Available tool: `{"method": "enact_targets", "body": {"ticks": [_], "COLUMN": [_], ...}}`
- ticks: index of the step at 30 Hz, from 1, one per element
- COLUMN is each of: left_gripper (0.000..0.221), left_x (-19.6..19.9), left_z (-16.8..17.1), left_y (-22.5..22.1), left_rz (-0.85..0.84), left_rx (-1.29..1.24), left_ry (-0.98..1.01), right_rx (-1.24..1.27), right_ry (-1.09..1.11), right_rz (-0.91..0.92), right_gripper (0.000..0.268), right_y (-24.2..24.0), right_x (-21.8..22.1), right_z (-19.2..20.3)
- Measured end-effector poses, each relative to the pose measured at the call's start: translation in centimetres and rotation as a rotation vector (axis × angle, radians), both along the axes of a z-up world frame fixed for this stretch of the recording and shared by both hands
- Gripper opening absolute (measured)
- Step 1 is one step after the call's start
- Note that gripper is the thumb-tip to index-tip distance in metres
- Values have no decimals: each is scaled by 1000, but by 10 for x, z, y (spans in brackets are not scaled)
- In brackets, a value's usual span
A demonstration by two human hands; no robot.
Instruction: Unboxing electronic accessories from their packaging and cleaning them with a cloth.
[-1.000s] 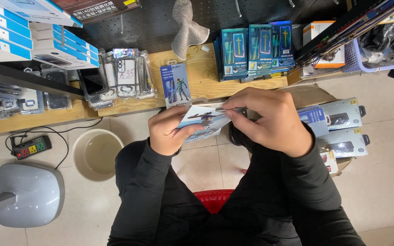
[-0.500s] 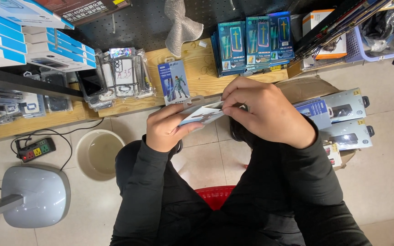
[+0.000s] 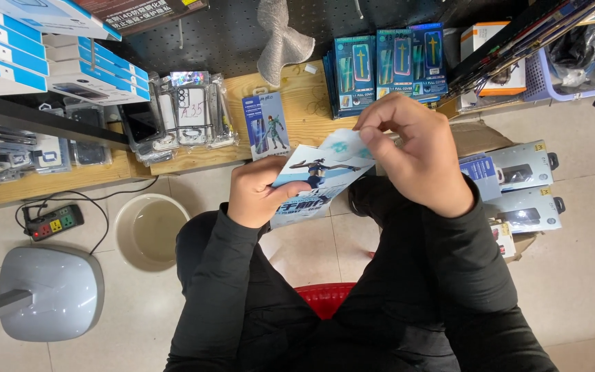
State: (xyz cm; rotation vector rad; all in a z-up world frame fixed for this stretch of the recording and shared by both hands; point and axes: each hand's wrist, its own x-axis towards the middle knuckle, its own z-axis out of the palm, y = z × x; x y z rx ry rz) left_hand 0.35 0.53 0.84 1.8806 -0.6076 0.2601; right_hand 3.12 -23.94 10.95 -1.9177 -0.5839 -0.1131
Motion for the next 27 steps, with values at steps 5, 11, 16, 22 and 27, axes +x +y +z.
{"method": "enact_targets", "body": {"ticks": [5, 11, 16, 22, 27], "left_gripper": [14, 14, 15, 13, 22], "left_x": [0, -1, -2, 0, -7], "left_z": [-13, -24, -26, -3, -6], "left_y": [-5, -5, -6, -12, -16], "left_rz": [105, 128, 171, 200, 417], "left_rx": [-162, -130, -91, -64, 298], "left_ry": [75, 94, 71, 48, -456], "right_rx": [173, 169, 280, 357, 390], "right_ry": [95, 101, 68, 47, 151], "right_rz": [-41, -64, -124, -172, -303], "right_gripper": [5, 6, 8, 10, 68], "right_y": [-5, -6, -1, 3, 30], "right_x": [10, 16, 18, 20, 2], "right_z": [-12, -16, -23, -33, -31]}}
